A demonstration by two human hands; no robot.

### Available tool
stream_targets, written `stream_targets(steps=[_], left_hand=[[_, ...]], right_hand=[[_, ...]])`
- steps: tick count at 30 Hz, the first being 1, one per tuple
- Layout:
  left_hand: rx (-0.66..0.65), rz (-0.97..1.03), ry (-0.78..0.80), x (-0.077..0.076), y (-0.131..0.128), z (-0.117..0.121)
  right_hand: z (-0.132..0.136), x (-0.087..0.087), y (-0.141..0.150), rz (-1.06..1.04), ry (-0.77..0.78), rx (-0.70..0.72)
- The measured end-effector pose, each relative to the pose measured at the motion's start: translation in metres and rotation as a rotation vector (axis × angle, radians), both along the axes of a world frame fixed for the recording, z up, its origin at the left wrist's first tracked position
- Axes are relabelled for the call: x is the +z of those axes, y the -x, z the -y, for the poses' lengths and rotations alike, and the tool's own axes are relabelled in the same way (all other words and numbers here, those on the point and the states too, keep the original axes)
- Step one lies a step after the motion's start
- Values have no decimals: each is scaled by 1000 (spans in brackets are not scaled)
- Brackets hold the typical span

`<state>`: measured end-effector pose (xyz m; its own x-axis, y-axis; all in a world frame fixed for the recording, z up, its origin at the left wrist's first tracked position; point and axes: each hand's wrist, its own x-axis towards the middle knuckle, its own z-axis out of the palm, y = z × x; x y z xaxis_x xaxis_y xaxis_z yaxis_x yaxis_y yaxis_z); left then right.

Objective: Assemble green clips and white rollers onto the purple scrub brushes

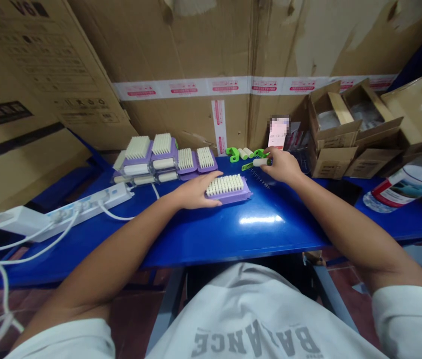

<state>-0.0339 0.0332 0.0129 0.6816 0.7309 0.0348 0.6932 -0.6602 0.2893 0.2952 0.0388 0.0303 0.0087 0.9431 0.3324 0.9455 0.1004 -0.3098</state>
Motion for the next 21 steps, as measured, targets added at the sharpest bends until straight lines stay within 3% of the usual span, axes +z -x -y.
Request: stream_targets(steps=[3,5,7,9,12,14,18,21], left_hand=[[2,4,8,1,-1,1],[5,4,8,2,-1,1],[8,-5,7,2,-1,1],[11,-20,3,2,0,0],[17,-20,5,1,1,-1],[18,-12,11,1,1,-1],[18,-25,1,2,2,-1],[15,-23,-3,2,1,-1]], right_hand=[[-2,0,5,-250,-68,99],[-3,0,9,-506,-15,152],[-3,2,12,-797,151,183],[0,5,14,-1022,413,237],[3,8,14,-1108,751,329],[2,7,13,-1071,709,327],[-4,3,12,-1043,445,247],[-5,1,12,-1035,516,214]])
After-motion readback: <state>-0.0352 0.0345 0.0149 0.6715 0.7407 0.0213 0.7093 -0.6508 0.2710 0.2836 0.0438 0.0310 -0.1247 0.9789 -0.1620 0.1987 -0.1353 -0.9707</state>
